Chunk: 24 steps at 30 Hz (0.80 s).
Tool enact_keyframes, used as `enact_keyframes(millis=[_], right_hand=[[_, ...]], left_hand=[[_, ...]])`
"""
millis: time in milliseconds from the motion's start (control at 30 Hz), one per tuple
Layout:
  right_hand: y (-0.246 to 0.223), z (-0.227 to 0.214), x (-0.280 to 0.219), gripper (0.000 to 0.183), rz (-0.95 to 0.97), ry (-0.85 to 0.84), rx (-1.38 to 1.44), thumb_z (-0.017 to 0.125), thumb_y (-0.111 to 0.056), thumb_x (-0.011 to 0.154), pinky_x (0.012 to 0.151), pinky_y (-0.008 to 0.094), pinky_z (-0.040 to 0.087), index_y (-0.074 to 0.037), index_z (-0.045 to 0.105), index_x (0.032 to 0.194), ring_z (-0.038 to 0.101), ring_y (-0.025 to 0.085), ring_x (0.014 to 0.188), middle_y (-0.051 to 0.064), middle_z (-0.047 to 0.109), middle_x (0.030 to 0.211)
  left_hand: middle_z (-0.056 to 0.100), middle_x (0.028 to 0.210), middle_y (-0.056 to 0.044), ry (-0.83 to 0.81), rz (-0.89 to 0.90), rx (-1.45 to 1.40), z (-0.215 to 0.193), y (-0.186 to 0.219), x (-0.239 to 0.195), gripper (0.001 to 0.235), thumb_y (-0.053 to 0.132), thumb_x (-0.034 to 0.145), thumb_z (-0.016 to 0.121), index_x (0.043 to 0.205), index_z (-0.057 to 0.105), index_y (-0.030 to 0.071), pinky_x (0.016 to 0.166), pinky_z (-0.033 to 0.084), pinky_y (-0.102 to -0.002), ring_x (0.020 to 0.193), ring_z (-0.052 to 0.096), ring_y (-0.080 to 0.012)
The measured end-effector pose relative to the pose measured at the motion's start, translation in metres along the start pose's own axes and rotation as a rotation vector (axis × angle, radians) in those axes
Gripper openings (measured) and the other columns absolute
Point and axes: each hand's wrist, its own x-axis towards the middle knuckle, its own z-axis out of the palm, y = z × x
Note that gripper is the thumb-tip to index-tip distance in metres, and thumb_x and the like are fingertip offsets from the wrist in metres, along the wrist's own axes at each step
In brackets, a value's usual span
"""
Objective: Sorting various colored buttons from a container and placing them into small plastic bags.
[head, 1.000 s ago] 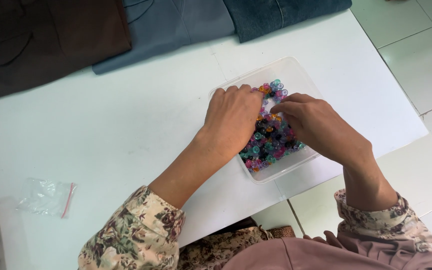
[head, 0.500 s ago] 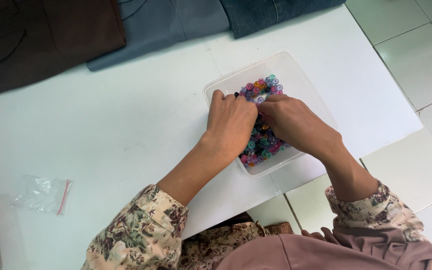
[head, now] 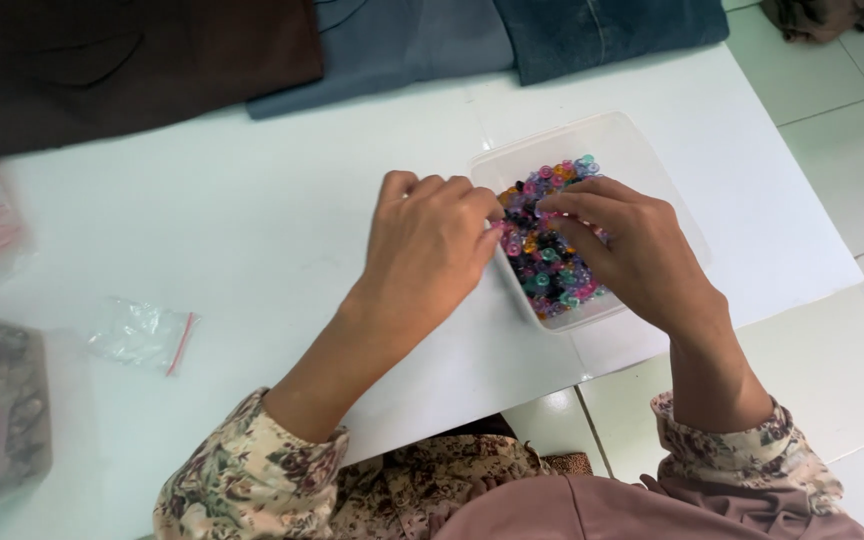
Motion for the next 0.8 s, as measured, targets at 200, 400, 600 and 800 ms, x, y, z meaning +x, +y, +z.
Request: enact_keyframes(millis=[200,400,600,800], right_hand=[[-0.059,0.061,0.016,0.018,-0.207,0.127,0.248,0.078,-0.001,0.091,0.072,0.032,0.06,-0.006,0.08,0.109,0.075,0.026,0.088,0.011,0.076,0.102],[-0.056,0.175,0.055,0.016,-0.072,0.012,0.199,0.072,0.002,0.093,0.067,0.029,0.061,-0.001,0.078,0.108,0.075,0.024,0.082,0.014,0.074,0.096],[-0.051,0.203,0.068,0.018,-0.064,0.005,0.186,0.07,0.003,0.092,0.07,0.033,0.063,0.0,0.077,0.109,0.076,0.029,0.085,0.017,0.073,0.097],[-0.073,0.162,0.05,0.022,-0.196,0.081,0.177,0.072,0.003,0.091,0.075,0.035,0.063,0.003,0.075,0.113,0.075,0.03,0.092,0.021,0.072,0.103]], left_hand=[[0.072,0.081,-0.004,0.041,-0.284,0.127,-0.039,-0.066,-0.069,0.01,0.018,0.09,0.078,0.099,0.077,0.013,0.095,0.043,-0.048,0.08,0.071,-0.0221],[0.073,0.078,-0.006,0.023,-0.43,0.189,-0.016,-0.11,-0.098,0.012,0.014,0.089,0.079,0.101,0.078,0.01,0.093,0.043,-0.047,0.079,0.072,-0.0226],[0.073,0.08,-0.006,-0.049,-0.459,0.229,0.004,-0.124,-0.1,0.012,0.013,0.089,0.078,0.101,0.077,0.01,0.094,0.042,-0.047,0.082,0.073,-0.0242],[0.075,0.089,-0.01,-0.078,-0.502,0.227,-0.02,-0.098,-0.09,0.022,0.014,0.091,0.078,0.112,0.076,0.009,0.1,0.04,-0.051,0.089,0.074,-0.027]])
